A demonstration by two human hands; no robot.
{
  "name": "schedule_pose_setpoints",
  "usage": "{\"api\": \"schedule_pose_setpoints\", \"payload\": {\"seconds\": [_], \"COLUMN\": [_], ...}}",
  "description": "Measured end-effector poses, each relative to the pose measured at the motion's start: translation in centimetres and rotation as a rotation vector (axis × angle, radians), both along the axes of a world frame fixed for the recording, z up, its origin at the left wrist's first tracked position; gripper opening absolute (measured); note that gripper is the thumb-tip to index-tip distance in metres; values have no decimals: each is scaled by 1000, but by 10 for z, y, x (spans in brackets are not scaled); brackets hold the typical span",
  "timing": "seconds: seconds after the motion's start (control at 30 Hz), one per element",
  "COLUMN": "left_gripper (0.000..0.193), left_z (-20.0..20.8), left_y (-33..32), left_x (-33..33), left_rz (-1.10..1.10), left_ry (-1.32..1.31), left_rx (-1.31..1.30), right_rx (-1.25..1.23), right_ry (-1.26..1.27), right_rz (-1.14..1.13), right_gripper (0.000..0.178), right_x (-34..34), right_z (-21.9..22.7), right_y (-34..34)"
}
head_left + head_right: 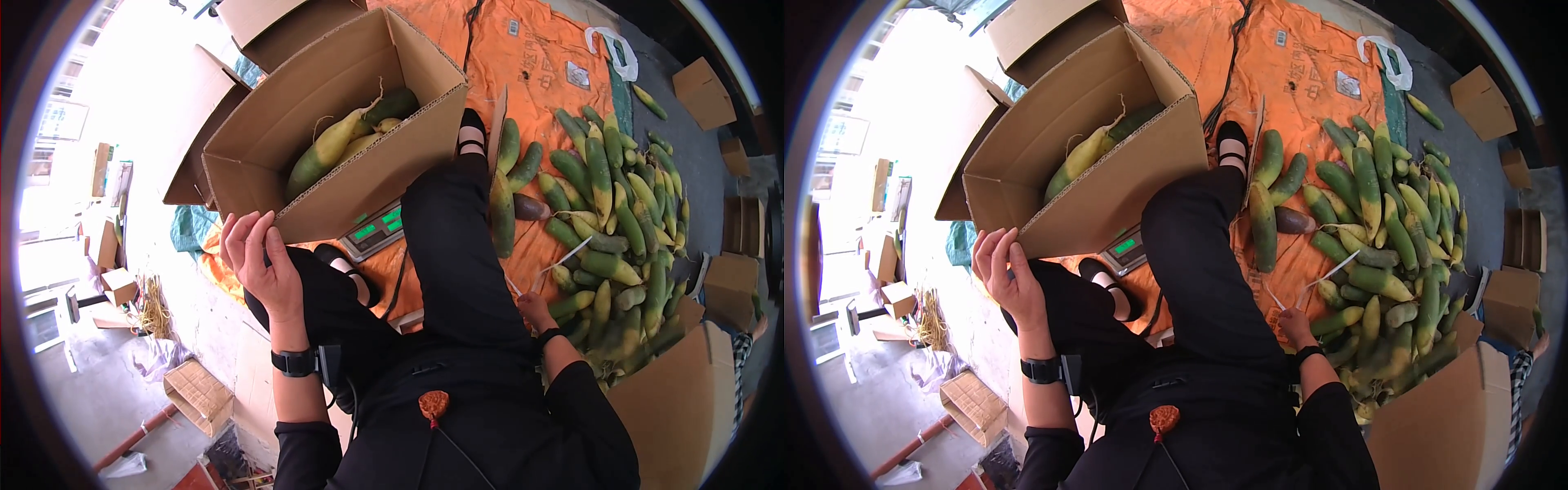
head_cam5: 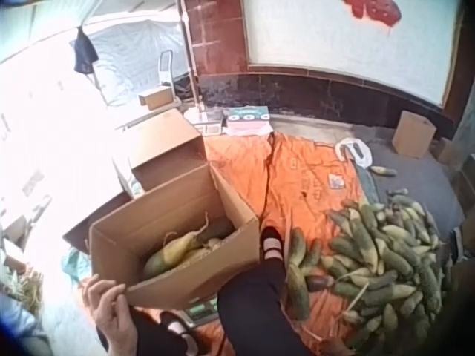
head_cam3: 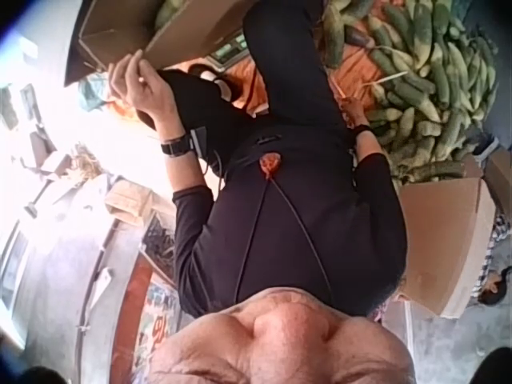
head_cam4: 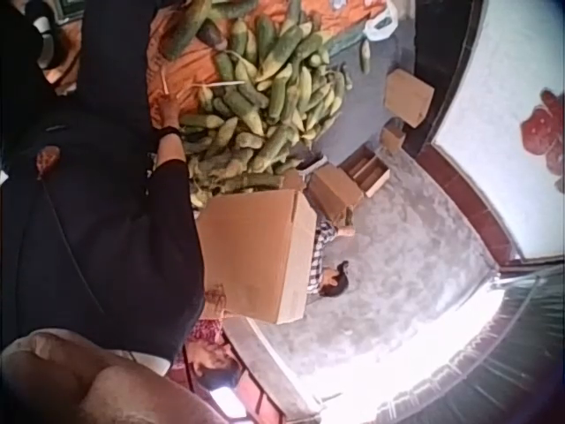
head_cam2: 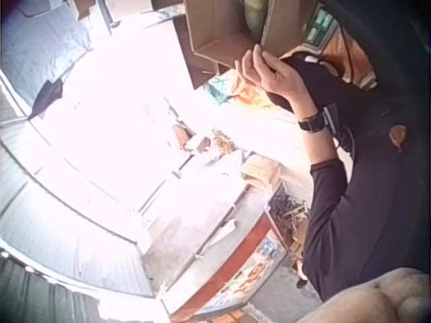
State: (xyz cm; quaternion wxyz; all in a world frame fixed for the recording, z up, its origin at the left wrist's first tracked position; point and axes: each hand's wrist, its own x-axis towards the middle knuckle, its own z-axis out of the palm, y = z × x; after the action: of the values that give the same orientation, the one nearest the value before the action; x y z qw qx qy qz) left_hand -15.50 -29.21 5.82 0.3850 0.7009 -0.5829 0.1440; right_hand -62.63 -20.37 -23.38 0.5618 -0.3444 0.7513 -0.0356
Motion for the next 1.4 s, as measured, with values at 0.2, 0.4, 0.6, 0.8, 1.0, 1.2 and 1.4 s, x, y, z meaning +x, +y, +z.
{"api": "schedule_pose_setpoints", "payload": {"seconds": [0.2,0.4,0.6,0.8,1.0,1.2,1.4], "left_gripper": [14,15,18,19,22,32,30], "left_z": [-1,-1,2,8,7,2,-10], "left_y": [-2,-2,-1,0,-5,3,48], "left_x": [2,1,5,13,35,53,68], "left_rz": [4,6,11,51,85,93,140], "left_ry": [-17,-21,-66,98,332,413,689], "left_rx": [9,14,35,7,-39,25,-4], "right_rx": [34,-64,-98,-196,-561,-847,-907], "right_ry": [4,-24,-43,-139,-328,-372,-607], "right_rz": [4,12,19,-82,-16,143,350], "right_gripper": [16,16,16,13,18,25,42], "right_x": [7,5,9,21,51,125,216], "right_z": [3,-12,-14,8,100,229,272], "right_y": [-7,-15,-32,-78,-201,-311,-351]}}
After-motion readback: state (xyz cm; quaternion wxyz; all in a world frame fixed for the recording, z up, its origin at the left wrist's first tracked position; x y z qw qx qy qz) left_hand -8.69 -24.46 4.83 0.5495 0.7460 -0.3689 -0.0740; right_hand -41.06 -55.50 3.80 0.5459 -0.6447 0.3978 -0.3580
